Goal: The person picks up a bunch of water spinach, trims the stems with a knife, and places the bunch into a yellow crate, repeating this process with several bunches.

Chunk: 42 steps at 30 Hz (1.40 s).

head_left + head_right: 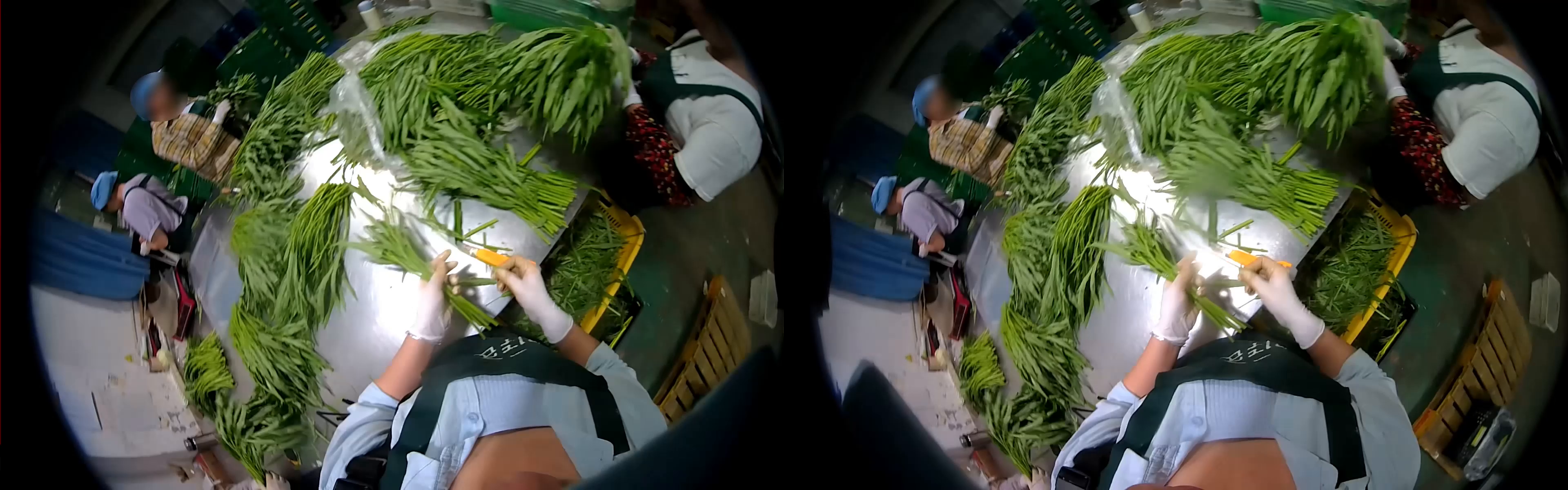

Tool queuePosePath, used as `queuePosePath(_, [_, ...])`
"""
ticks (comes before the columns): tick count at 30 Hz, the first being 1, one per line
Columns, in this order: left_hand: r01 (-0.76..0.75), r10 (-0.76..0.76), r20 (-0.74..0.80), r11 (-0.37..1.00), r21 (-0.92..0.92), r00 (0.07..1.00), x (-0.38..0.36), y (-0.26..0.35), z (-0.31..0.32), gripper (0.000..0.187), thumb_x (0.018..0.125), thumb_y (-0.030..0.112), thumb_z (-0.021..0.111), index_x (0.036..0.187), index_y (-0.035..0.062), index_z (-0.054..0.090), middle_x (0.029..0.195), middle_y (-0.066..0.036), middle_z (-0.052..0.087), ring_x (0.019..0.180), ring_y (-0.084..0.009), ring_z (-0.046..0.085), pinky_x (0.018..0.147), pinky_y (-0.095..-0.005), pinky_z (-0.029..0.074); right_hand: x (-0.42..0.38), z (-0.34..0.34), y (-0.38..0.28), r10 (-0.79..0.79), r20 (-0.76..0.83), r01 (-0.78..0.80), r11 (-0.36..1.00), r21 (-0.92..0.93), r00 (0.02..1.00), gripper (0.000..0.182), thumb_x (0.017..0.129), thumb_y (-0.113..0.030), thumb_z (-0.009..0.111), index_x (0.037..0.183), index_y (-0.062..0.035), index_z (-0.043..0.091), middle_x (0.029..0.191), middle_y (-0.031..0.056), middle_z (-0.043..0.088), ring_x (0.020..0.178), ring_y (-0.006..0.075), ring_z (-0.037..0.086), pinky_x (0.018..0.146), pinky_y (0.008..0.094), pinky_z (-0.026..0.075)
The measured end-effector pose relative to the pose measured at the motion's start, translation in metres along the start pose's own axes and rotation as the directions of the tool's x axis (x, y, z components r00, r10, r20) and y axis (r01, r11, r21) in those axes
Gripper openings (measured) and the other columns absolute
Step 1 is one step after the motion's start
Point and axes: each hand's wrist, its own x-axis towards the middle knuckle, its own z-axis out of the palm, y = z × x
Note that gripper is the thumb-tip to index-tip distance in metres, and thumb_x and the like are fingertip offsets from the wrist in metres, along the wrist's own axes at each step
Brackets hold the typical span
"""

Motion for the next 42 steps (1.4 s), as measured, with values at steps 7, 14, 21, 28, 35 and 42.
queuePosePath(7, [-0.076,0.071,0.058,0.992,0.097,0.996,-0.006,0.012,-0.007,0.024,0.090,0.016,0.053,0.108,-0.0002,0.053,0.081,-0.001,0.054,0.058,-0.0046,0.046,0.047,-0.0174,0.039,-0.008,0.025,0.017,-0.050,0.284,0.139,0.942,-0.305,0.958,0.018,0.081,-0.014,0.063,0.091,0.0006,0.059,0.082,0.0036,0.061,0.070,0.0084,0.056,0.066,0.0225,0.046])
queuePosePath(14, [-0.017,-0.056,0.291,0.970,0.241,0.955,-0.015,0.005,-0.001,0.021,0.091,0.014,0.051,0.104,-0.0004,0.056,0.080,-0.002,0.057,0.057,-0.0056,0.047,0.048,-0.0185,0.037,0.025,0.056,-0.045,0.028,0.283,-0.039,0.999,0.035,0.959,0.027,0.086,-0.012,0.056,0.106,0.0063,0.053,0.093,0.0070,0.060,0.084,0.0117,0.057,0.073,0.0236,0.047])
queuePosePath(21, [-0.050,0.025,0.109,0.971,0.232,0.994,-0.018,0.017,0.001,0.023,0.093,0.015,0.046,0.108,-0.0001,0.054,0.077,-0.002,0.053,0.054,-0.0056,0.042,0.044,-0.0179,0.034,0.029,0.014,-0.053,-0.208,0.108,0.217,0.973,-0.079,0.972,0.017,0.084,-0.017,0.058,0.080,-0.0005,0.060,0.071,0.0004,0.057,0.063,0.0079,0.050,0.059,0.0217,0.042])
queuePosePath(28, [0.088,-0.093,0.164,0.995,0.037,0.982,-0.009,0.019,-0.026,0.030,0.094,0.021,0.046,0.115,-0.0007,0.047,0.074,-0.003,0.048,0.061,-0.0104,0.045,0.053,-0.0214,0.039,0.007,-0.110,-0.057,0.144,0.231,0.120,0.539,-0.834,0.962,0.028,0.072,-0.020,0.063,0.092,-0.0016,0.066,0.084,0.0143,0.066,0.074,0.0216,0.063,0.068,0.0302,0.049])
queuePosePath(35, [0.149,-0.145,0.126,0.989,-0.020,0.981,-0.006,0.005,-0.019,0.024,0.095,0.022,0.044,0.106,0.0016,0.049,0.065,-0.001,0.043,0.063,-0.0129,0.045,0.055,-0.0258,0.041,0.069,-0.102,-0.036,-0.520,-0.076,0.119,0.331,-0.936,0.851,0.018,0.076,-0.019,0.059,0.086,-0.0050,0.066,0.084,0.0138,0.063,0.081,0.0283,0.059,0.073,0.0369,0.046])
queuePosePath(42, [0.193,-0.167,0.221,0.976,-0.104,0.961,-0.001,0.007,-0.037,0.024,0.095,0.024,0.042,0.104,0.0029,0.049,0.063,0.001,0.038,0.061,-0.0115,0.040,0.058,-0.0251,0.040,0.124,-0.091,-0.022,-0.382,-0.087,-0.030,0.153,-0.988,0.920,0.029,0.072,-0.027,0.066,0.089,-0.0047,0.065,0.089,0.0117,0.062,0.087,0.0294,0.056,0.078,0.0385,0.043])
